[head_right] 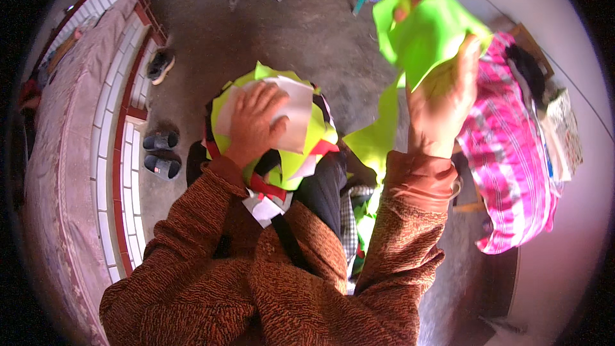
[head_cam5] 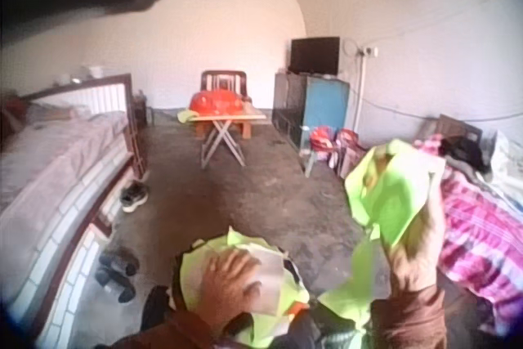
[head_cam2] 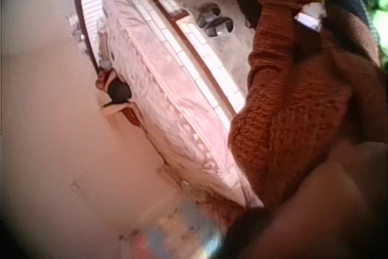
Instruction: The person is assembling a large, multi-colored paper craft by hand. They repeatedly pick up folded paper pieces from a basket and attach them to a central spherical structure, smoothing the connections. The task involves handling various colored paper components to build up the surface of the object.
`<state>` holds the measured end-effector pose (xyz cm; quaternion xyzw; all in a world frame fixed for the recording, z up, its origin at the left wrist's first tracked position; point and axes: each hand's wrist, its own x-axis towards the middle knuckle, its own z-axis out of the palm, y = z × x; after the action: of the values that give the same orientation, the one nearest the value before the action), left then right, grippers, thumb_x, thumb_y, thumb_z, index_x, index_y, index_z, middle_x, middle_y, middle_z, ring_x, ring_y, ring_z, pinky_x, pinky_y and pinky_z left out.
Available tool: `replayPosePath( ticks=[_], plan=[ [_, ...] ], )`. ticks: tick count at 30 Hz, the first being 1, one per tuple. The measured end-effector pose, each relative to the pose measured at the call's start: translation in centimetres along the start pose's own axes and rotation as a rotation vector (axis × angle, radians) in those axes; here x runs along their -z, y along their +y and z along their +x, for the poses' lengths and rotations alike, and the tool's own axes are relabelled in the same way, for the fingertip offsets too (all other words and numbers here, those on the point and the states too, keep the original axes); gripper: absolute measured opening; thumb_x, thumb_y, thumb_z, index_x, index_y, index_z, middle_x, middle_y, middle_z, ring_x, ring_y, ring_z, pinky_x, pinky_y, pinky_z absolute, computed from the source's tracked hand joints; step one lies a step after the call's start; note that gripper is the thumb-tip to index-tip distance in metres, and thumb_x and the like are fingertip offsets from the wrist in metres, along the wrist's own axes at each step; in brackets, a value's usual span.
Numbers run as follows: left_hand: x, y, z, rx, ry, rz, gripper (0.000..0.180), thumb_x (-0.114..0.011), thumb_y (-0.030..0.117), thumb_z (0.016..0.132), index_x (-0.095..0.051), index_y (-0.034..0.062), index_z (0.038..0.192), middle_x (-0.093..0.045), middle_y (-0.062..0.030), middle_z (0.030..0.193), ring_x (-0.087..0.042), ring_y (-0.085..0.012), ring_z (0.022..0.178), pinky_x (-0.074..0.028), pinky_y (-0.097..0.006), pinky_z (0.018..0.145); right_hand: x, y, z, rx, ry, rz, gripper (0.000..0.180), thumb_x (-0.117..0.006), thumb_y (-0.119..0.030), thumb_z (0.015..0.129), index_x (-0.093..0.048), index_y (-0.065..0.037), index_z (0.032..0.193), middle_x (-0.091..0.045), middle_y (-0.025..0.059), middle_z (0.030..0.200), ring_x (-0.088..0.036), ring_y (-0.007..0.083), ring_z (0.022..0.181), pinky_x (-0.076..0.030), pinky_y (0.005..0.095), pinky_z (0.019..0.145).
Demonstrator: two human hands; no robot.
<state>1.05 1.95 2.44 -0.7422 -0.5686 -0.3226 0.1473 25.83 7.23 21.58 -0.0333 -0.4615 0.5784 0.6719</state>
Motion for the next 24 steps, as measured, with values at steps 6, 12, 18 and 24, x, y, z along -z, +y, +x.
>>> replayPosePath(
  ticks=[6, 12, 18, 24],
  plan=[
    [0.1, -0.4, -0.2, 0.006, -0.029, -0.045, 0.044, -0.059, 0.036, 0.083, -0.059, 0.015, 0.121, -0.052, -0.0086, 0.132, -0.04, -0.0303, 0.129, -0.026, -0.054, 0.107, -8.4, 1.6, 2.5, -0.011, -0.304, 0.277, 0.055, -0.057, -0.039, 0.094, -0.046, -0.004, 0.134, -0.056, 0.0204, 0.127, -0.053, 0.0362, 0.12, -0.041, 0.0498, 0.106],
    [-0.2, -1.8, -0.8, 0.031, -0.023, -0.247, 0.055, -0.065, 0.032, 0.077, -0.053, 0.0084, 0.125, -0.051, -0.0137, 0.131, -0.042, -0.0339, 0.126, -0.03, -0.052, 0.104, -11.1, 5.2, -2.2, -0.166, -0.262, 0.076, 0.042, -0.062, -0.025, 0.093, -0.052, -0.001, 0.126, -0.061, 0.0088, 0.115, -0.059, 0.0215, 0.103, -0.047, 0.0369, 0.09],
    [4.6, -1.3, -1.3, 0.397, -0.011, -1.25, 0.071, -0.063, 0.005, 0.077, -0.034, 0.0028, 0.142, -0.043, -0.0136, 0.14, -0.039, -0.0252, 0.131, -0.03, -0.038, 0.109, -12.5, 5.5, -3.5, -0.29, -0.35, 0.062, 0.03, -0.064, -0.023, 0.093, -0.062, -0.002, 0.115, -0.065, 0.0029, 0.1, -0.058, 0.0087, 0.087, -0.048, 0.0259, 0.081],
    [11.1, 0.3, -1.0, 0.461, -0.036, -1.631, 0.073, -0.057, -0.003, 0.08, -0.028, 0.0045, 0.146, -0.042, -0.0084, 0.141, -0.038, -0.0179, 0.132, -0.031, -0.034, 0.108, -12.2, 6.7, -5.2, -0.472, -0.367, 0.046, 0.022, -0.061, -0.021, 0.095, -0.063, -0.002, 0.104, -0.061, -0.0012, 0.086, -0.055, 0.0072, 0.081, -0.047, 0.0243, 0.076]
  ],
)
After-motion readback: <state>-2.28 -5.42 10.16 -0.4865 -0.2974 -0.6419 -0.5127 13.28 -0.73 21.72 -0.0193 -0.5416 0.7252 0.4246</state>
